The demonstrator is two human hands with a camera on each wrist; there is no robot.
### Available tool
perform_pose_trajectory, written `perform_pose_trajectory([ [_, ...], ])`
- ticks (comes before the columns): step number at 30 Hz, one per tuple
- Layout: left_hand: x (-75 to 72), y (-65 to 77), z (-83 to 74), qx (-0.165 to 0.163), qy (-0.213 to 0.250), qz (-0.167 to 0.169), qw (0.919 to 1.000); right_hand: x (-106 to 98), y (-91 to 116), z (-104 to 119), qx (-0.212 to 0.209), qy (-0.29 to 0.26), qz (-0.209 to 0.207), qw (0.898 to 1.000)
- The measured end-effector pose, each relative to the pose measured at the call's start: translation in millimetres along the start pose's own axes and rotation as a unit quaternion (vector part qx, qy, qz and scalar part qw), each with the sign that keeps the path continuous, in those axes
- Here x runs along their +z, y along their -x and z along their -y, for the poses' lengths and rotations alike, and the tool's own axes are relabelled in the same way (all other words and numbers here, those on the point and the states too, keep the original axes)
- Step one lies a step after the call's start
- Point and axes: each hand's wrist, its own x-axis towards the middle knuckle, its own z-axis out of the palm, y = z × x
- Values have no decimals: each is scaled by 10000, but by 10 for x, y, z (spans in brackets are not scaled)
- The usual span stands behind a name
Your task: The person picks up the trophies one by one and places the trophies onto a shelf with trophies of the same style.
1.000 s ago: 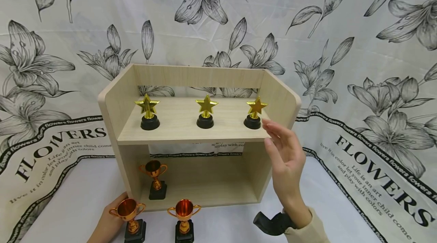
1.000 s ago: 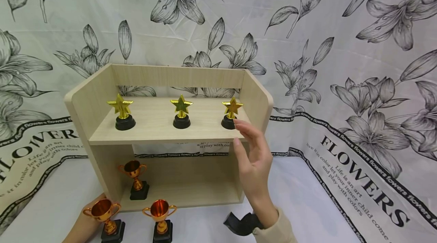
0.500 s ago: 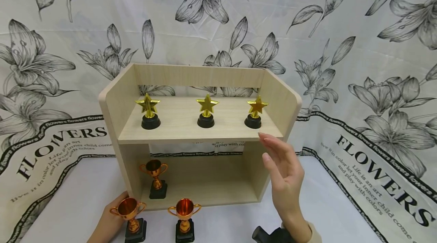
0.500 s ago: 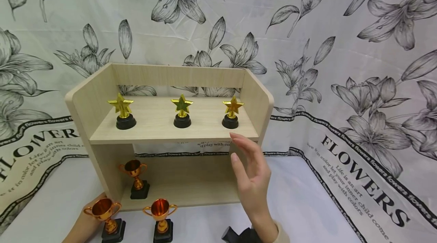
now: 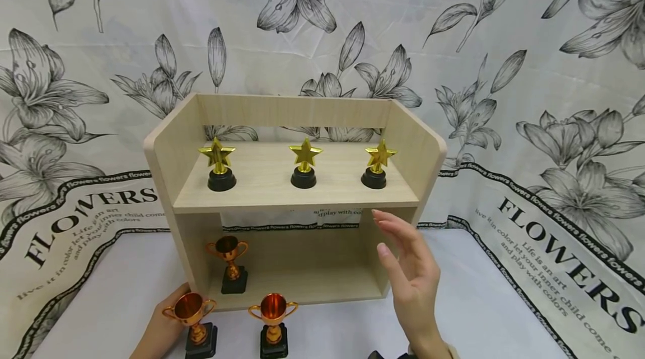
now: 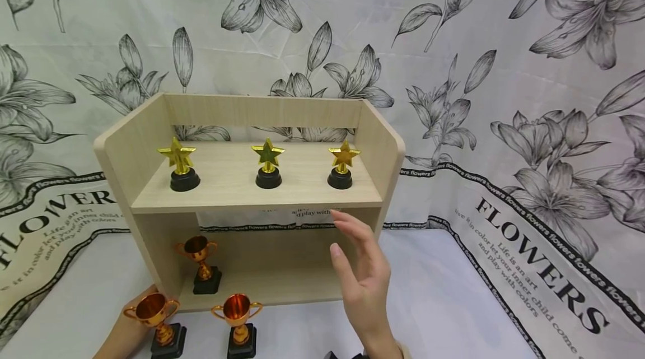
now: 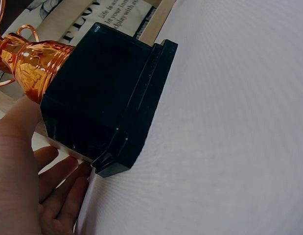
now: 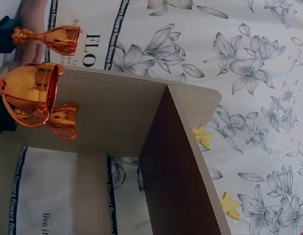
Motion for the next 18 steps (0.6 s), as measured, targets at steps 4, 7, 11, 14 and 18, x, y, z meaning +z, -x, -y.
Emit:
perform_pose_trajectory([
  [4, -3, -14, 1, -6, -29, 50, 10000, 30, 27, -54, 46, -7, 17, 10000],
  [7, -9, -23, -4, -89, -4, 134, 9999, 54, 56, -84, 141, 0, 59, 9999],
  [11, -13, -20, -7, -190, 65, 159, 9997, 95, 93, -107, 302, 64, 180, 9994],
  [14, -11, -12, -3, -179, 79, 132, 9997, 131, 120, -131, 376, 107, 273, 9989],
  [18, -8, -10, -2, -256, 145, 136, 9995, 178, 161, -171, 393, 105, 372, 9985],
])
